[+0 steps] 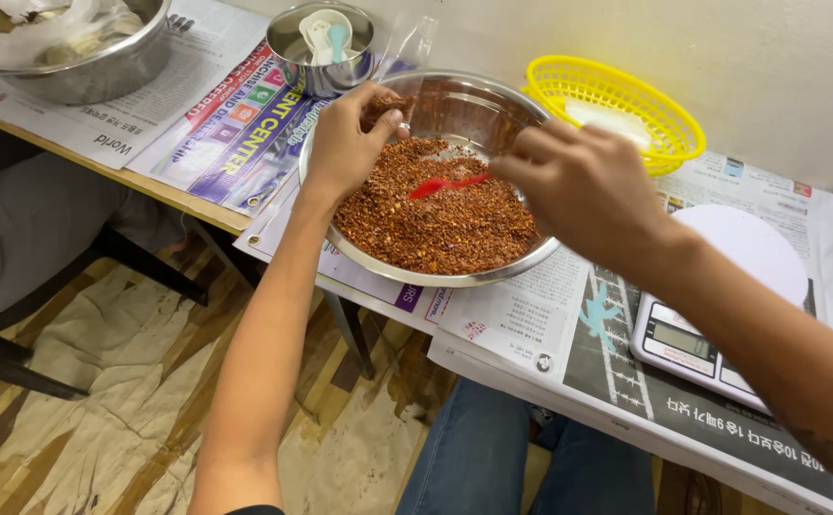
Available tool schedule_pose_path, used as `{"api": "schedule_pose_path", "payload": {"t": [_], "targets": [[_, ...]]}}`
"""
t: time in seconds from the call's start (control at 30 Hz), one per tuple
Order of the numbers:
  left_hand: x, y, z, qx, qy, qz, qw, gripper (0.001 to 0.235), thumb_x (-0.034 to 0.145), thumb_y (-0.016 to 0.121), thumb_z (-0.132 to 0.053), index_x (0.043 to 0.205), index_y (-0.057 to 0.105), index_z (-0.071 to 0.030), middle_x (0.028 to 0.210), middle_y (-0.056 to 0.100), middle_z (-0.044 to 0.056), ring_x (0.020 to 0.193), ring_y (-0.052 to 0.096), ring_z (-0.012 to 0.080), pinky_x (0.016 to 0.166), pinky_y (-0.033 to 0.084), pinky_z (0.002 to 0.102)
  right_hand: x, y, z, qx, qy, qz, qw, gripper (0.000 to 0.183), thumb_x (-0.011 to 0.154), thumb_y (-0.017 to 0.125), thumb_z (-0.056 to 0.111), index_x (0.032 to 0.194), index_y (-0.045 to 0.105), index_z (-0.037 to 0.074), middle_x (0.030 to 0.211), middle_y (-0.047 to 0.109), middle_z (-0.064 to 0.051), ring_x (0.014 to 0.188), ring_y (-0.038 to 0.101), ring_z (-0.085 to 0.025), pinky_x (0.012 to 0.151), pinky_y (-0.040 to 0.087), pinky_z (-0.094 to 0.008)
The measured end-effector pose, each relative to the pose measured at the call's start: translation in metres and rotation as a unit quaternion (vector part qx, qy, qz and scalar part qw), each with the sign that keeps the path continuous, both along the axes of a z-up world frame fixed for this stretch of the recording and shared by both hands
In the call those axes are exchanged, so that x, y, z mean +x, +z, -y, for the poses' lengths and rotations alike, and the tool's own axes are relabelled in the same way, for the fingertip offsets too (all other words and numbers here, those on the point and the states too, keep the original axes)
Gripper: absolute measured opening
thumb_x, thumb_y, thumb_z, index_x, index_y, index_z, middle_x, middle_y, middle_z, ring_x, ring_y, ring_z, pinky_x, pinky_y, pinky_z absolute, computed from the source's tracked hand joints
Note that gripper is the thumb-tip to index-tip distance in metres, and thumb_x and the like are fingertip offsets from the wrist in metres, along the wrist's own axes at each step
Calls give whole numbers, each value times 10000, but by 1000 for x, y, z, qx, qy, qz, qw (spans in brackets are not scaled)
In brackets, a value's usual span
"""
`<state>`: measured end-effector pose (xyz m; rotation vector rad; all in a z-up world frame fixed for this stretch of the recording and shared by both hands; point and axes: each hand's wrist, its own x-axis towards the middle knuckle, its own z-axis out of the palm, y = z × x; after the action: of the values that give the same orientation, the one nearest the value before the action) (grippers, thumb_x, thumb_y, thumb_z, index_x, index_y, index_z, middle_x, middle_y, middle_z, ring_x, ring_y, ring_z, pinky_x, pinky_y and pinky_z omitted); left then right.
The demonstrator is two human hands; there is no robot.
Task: Portioning chili flakes into small plastic bags and weighing them on a digital scale
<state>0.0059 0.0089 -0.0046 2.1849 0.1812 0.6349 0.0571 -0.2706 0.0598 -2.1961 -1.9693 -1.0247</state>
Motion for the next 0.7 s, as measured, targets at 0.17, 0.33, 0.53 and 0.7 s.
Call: {"api": "schedule_pose_path", "payload": {"t": [0.17, 0.33, 0.53, 0.7], "targets": [[-5, 4, 0, -100, -44, 25, 994, 221, 989, 652, -151, 1200, 649, -88, 891, 805, 53, 658, 657, 77, 595, 531, 227, -9, -19, -19, -64, 3, -72, 995, 252, 966, 629, 41, 1057, 785, 217, 865, 737, 51, 757, 670, -177, 468, 548, -348], [-5, 5, -1, -128, -56, 37, 990, 227, 996, 642, -151, 1210, 646, -76, 877, 798, 50, 662, 636, 88, 619, 551, 228, 45, -45, -32, -79, -44, -146, 985, 457, 807, 582, -25, 1087, 806, 259, 974, 781, 58, 894, 715, -212, 551, 575, -416], [-6, 9, 0, -146, -61, 29, 987, 134, 999, 646, -152, 1127, 659, -112, 855, 795, 41, 604, 568, 49, 558, 485, 196, 82, -13, -6, -55, -151, -179, 971, 204, 924, 719, 292, 1103, 814, 266, 923, 766, 86, 709, 685, -196, 446, 458, -377], [-10, 12, 1, -153, -67, 14, 986, 205, 1003, 635, -159, 1198, 651, -98, 894, 796, 41, 671, 637, 76, 622, 549, 210, 21, 48, 12, -113, -110, -275, 948, 165, 893, 769, 222, 965, 849, 347, 725, 771, 131, 461, 499, -87, 431, 307, -282]]}}
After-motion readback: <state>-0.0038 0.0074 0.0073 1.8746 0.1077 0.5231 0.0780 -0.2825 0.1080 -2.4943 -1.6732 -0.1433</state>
